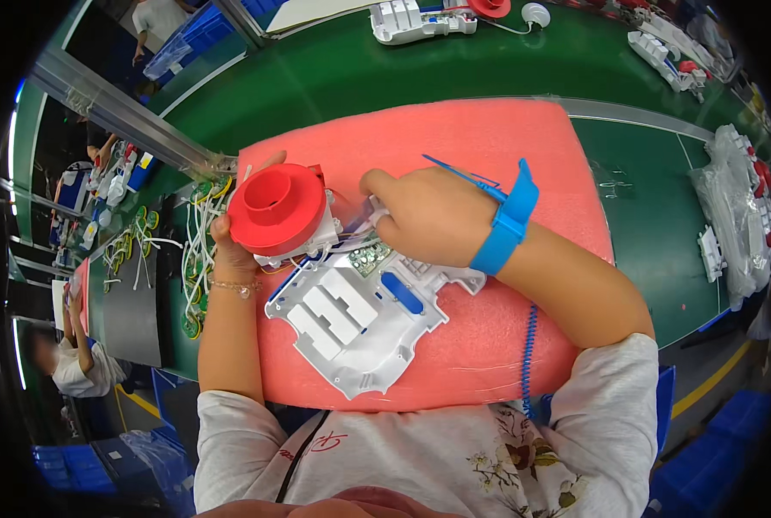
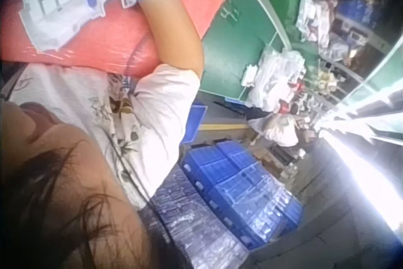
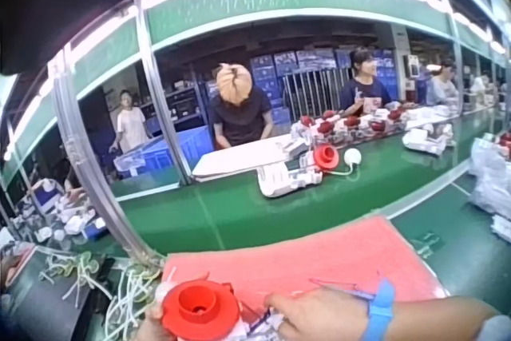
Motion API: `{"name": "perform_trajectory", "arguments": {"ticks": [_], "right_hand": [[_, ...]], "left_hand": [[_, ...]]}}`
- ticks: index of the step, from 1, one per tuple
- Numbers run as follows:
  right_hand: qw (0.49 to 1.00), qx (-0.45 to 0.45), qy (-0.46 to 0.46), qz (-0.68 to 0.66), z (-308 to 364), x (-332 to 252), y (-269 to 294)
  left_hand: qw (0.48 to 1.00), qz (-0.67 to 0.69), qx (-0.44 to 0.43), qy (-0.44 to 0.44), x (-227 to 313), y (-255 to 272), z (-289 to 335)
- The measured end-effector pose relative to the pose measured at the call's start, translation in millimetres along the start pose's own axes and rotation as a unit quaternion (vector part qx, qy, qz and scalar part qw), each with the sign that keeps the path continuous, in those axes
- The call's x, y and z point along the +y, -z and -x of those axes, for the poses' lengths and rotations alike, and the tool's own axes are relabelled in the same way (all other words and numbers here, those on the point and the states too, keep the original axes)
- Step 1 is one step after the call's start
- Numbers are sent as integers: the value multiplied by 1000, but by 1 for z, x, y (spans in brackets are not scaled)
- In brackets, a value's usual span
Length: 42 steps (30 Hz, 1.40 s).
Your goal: The person assembles a white and red electronic device on a pink foam mat. They insert a red circular component into the white housing, connect wires to a circuit board, and secure the parts together. The person handles multiple components including a yellow circular piece and a white plastic casing.
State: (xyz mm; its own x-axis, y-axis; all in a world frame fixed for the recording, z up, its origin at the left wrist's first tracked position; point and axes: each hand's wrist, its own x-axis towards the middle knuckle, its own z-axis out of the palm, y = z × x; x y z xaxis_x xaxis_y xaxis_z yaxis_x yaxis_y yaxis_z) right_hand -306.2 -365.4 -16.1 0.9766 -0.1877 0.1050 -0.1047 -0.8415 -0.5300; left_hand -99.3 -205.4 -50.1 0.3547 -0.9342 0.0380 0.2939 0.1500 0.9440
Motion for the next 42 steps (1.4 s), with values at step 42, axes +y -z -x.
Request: {"name": "perform_trajectory", "arguments": {"ticks": [42], "right_hand": [[948, -97, 110, -282, -35, 27, -16]], "left_hand": [[979, -177, -18, -101, 9, -7, -5]]}}
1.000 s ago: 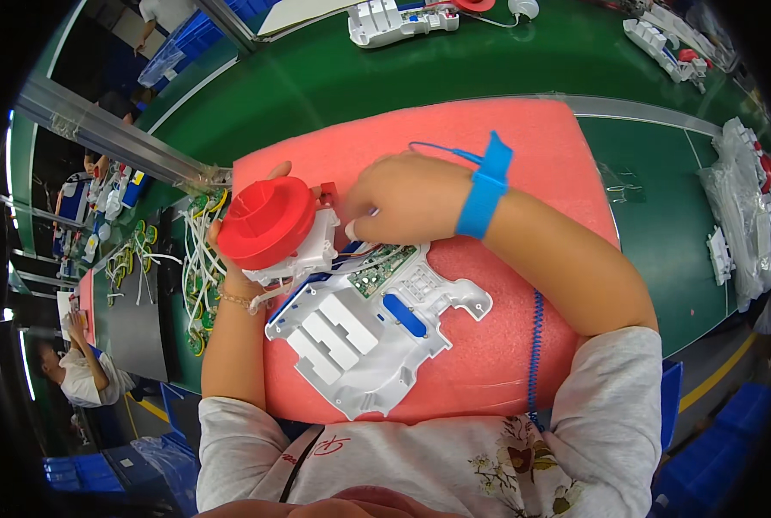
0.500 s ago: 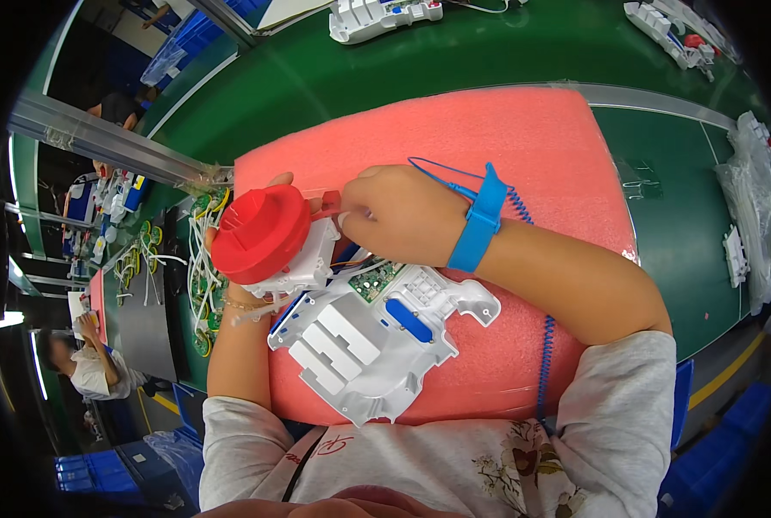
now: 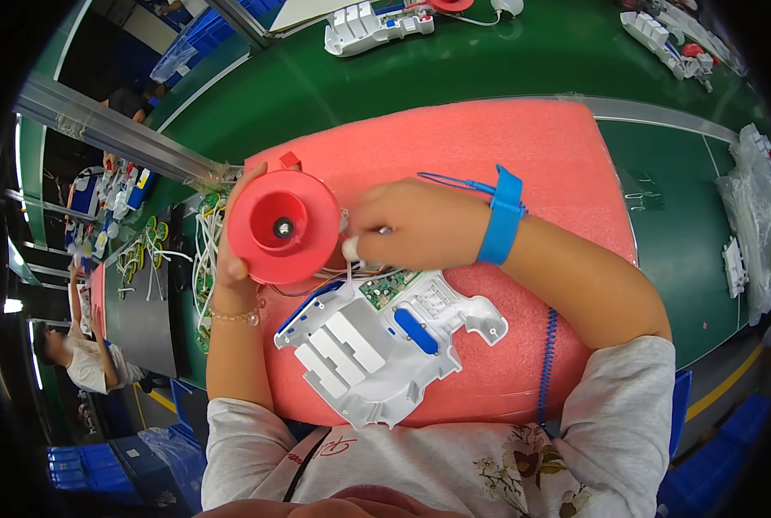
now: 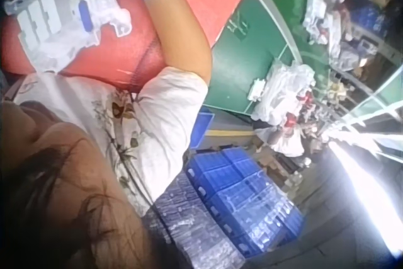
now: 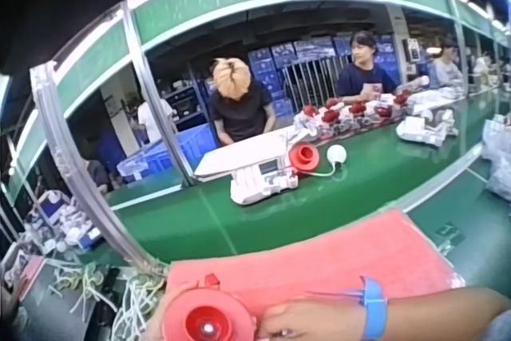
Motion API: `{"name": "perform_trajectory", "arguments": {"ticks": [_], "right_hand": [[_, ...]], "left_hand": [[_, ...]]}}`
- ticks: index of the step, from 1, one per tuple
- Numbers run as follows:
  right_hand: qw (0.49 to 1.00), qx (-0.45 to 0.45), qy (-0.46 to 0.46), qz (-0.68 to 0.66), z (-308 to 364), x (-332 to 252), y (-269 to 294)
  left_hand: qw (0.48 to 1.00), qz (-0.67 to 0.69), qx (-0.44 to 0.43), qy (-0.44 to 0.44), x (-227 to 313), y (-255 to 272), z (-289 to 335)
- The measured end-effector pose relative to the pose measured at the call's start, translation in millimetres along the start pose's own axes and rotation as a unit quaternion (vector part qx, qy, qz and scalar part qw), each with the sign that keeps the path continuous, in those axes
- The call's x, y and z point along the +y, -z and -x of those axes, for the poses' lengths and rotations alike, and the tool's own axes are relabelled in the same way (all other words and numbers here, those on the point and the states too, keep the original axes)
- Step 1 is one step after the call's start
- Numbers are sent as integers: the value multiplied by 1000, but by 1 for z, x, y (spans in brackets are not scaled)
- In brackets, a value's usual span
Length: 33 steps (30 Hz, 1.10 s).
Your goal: The person assembles a white and red electronic device on a pink foam mat. They insert a red circular component into the white housing, connect wires to a circuit board, and secure the parts together. The person handles multiple components including a yellow circular piece and a white plastic casing.
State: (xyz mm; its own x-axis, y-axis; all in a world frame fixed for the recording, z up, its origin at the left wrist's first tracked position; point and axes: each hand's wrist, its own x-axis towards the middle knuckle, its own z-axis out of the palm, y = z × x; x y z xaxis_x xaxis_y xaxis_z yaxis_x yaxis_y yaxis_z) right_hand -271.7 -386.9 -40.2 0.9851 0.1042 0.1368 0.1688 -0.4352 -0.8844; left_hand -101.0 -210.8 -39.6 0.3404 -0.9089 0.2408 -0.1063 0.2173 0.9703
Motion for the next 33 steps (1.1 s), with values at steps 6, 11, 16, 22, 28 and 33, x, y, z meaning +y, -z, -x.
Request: {"name": "perform_trajectory", "arguments": {"ticks": [6, 11, 16, 22, 28, 33], "right_hand": [[995, -13, -99, -18, -6, 20, 36], [890, 279, -135, 333, -51, 124, 118], [743, 376, -127, 539, -140, 150, 131], [767, 317, -193, 523, -166, 189, 149], [754, 329, -73, 564, -127, 171, 149], [763, 338, -5, 551, -51, 123, 137]], "left_hand": [[999, -27, 35, -25, 0, -15, 17], [998, -2, 32, -46, -17, -18, 8], [998, 7, 65, -16, -23, -20, 7], [1000, -11, 9, -18, -34, -15, 7], [999, -18, 19, -24, -30, -17, 6], [996, -65, 28, -56, -32, -14, 5]]}}
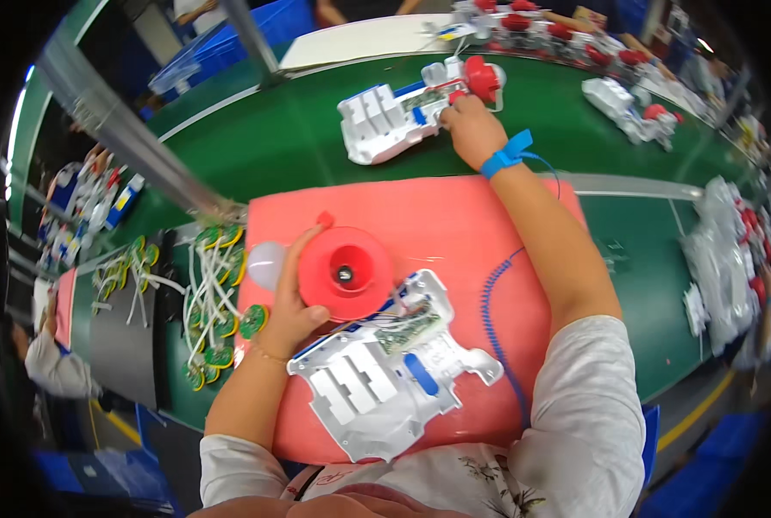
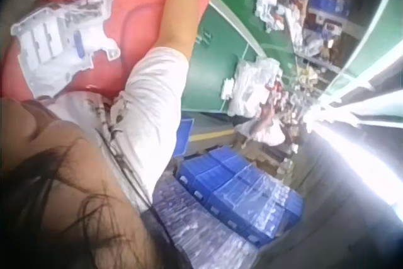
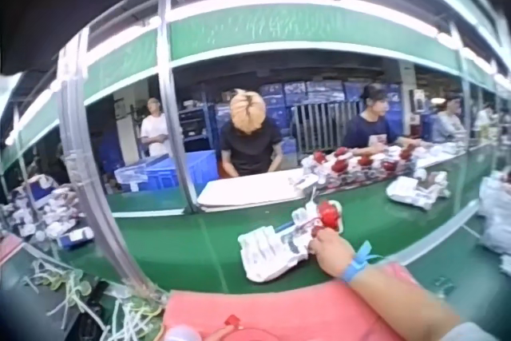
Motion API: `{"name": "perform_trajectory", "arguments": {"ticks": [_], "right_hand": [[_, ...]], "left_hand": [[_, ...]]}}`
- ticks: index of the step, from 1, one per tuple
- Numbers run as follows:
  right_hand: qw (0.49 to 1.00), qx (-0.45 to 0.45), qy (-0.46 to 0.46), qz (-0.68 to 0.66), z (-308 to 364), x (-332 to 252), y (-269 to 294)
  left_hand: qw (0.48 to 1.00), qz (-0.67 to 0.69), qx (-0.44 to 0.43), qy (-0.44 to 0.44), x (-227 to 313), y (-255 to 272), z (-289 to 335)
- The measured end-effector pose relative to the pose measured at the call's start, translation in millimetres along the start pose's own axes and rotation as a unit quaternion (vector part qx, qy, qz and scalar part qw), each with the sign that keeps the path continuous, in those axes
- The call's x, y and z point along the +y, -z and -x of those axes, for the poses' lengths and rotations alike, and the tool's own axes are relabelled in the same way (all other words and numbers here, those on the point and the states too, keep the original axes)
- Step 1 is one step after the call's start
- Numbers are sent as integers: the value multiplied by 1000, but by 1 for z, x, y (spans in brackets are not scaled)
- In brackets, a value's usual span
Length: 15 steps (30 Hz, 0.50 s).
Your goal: The person assembles a white and red electronic device on a pink foam mat. They insert a red circular component into the white housing, connect wires to a circuit board, and secure the parts together. The person handles multiple components including a yellow circular piece and a white plastic casing.
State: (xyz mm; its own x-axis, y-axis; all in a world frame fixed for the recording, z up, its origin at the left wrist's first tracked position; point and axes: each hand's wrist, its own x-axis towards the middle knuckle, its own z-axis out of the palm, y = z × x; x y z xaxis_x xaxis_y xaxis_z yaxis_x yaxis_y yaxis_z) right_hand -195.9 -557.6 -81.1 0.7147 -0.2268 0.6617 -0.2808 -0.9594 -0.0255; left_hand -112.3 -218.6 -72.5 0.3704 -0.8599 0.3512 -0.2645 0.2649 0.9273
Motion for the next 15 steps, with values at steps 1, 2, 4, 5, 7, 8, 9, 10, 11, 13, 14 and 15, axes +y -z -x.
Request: {"name": "perform_trajectory", "arguments": {"ticks": [1, 2, 4, 5, 7, 8, 9, 10, 11, 13, 14, 15], "right_hand": [[1000, 8, 3, -1, 13, 3, 17], [1000, 13, -4, 0, 26, 4, 36], [999, 29, -13, 7, 54, 3, 74], [999, 37, -15, 17, 70, 7, 94], [998, 46, -27, 30, 100, 3, 131], [998, 45, -38, 38, 114, -1, 150], [996, 43, -49, 58, 128, -5, 170], [995, 41, -60, 75, 143, -8, 184], [992, 42, -73, 88, 158, -9, 194], [988, 47, -99, 112, 184, -12, 213], [987, 44, -104, 116, 194, -14, 217], [985, 41, -110, 123, 205, -15, 223]], "left_hand": [[1000, -13, 5, -10, -3, -1, 1], [1000, 4, 4, -6, -4, -3, 0], [1000, 28, 6, 5, -2, -3, 1], [999, 37, 11, 2, -4, -4, 1], [999, 44, 30, 0, -5, -4, 3], [998, 48, 31, 10, 0, -5, 4], [998, 53, 31, 12, 1, -6, 4], [998, 56, 33, 18, 1, -4, 4], [997, 59, 37, 23, 1, -3, 5], [997, 70, 36, 19, 3, -4, 6], [996, 84, 35, 25, 4, -3, 7], [994, 99, 31, 30, 4, -4, 7]]}}
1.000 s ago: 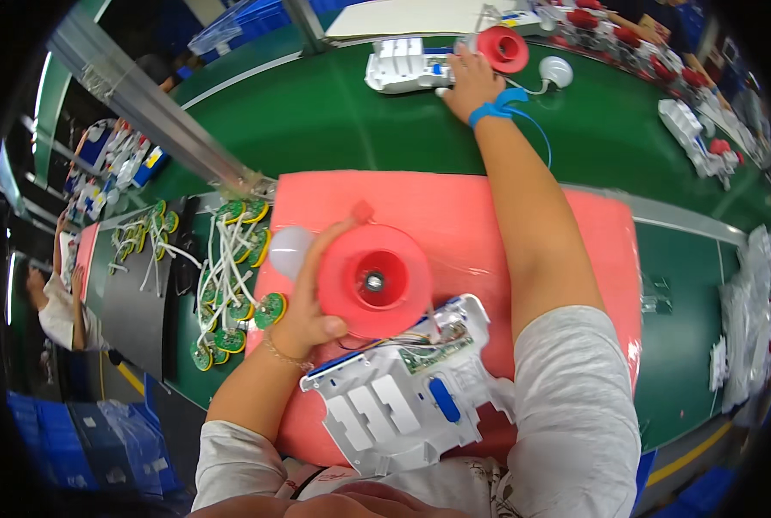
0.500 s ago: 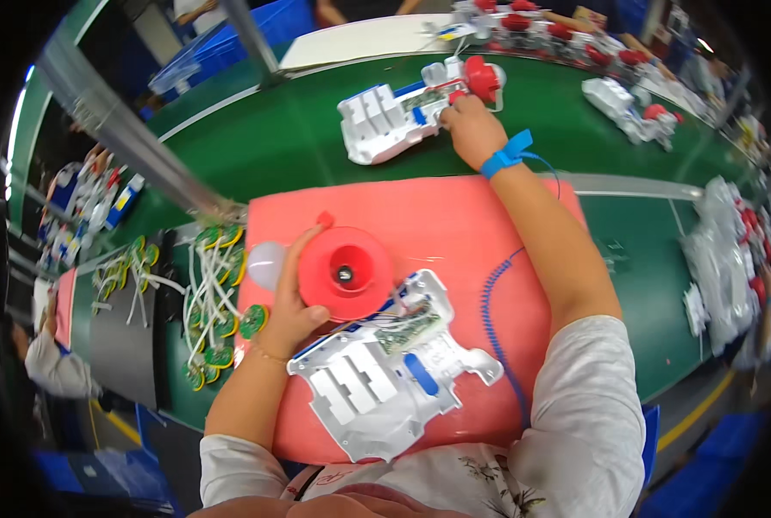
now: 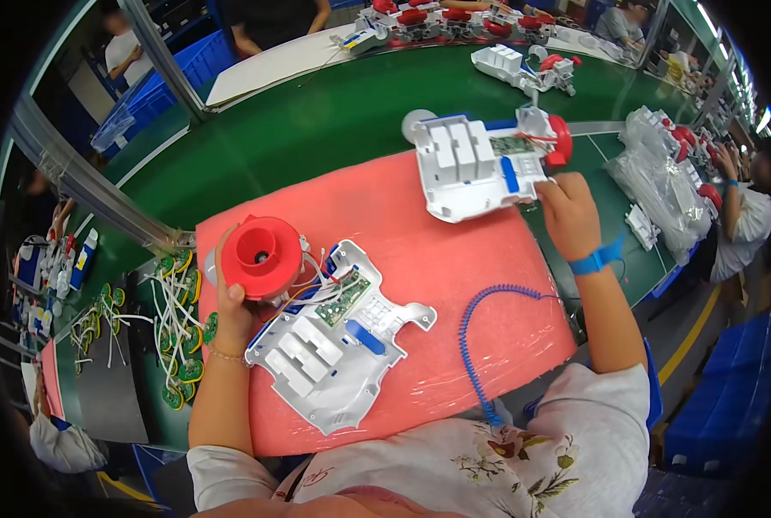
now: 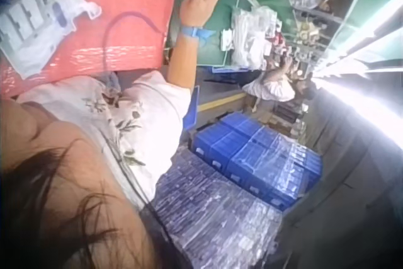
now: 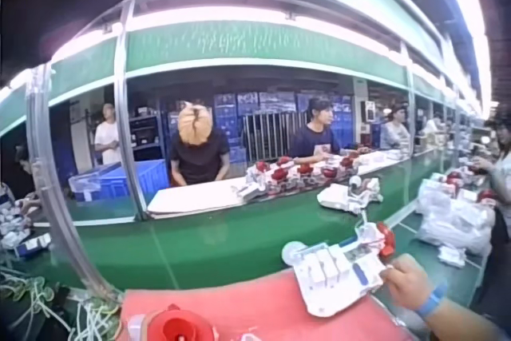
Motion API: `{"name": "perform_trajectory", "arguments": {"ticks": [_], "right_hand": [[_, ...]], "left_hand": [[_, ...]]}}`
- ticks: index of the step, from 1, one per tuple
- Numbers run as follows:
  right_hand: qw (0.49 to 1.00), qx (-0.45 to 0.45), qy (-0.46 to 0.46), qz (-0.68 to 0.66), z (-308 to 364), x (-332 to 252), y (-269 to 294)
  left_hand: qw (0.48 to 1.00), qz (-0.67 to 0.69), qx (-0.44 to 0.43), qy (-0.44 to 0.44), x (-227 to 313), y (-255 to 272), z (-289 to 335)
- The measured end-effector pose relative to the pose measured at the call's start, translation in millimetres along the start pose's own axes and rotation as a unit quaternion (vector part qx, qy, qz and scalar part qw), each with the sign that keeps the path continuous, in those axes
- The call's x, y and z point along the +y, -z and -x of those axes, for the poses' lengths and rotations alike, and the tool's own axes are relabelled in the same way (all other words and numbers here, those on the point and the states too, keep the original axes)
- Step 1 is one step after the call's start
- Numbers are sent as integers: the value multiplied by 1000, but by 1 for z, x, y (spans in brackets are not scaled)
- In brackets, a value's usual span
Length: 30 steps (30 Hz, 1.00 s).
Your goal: The person assembles a white and red electronic device on a pink foam mat. They insert a red circular component into the white housing, connect wires to a circuit board, and secure the parts together. The person handles multiple components including a yellow circular piece and a white plastic casing.
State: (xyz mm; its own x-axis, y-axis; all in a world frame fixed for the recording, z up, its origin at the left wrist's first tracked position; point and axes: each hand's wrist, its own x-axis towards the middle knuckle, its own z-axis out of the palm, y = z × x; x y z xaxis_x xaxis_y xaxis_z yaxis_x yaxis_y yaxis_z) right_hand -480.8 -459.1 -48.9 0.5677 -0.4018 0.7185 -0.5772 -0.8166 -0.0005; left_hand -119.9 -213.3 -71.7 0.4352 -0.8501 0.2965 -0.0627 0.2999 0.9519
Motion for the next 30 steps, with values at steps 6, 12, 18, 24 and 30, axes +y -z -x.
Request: {"name": "perform_trajectory", "arguments": {"ticks": [6, 12, 18, 24, 30], "right_hand": [[999, -17, -31, 33, 43, 4, 13], [997, -73, -28, 26, 28, -12, 40], [928, -150, -69, -334, -31, -95, 64], [623, -520, -236, -534, -81, -166, -12], [504, -559, -256, -606, -81, -178, -47]], "left_hand": [[995, 86, 17, 38, -18, 15, 4], [999, 42, 28, 5, 2, 4, 9], [997, -34, 1, -66, 16, -7, 3], [995, -54, 14, -88, 21, -9, 6], [988, -92, -4, -122, 17, -5, 3]]}}
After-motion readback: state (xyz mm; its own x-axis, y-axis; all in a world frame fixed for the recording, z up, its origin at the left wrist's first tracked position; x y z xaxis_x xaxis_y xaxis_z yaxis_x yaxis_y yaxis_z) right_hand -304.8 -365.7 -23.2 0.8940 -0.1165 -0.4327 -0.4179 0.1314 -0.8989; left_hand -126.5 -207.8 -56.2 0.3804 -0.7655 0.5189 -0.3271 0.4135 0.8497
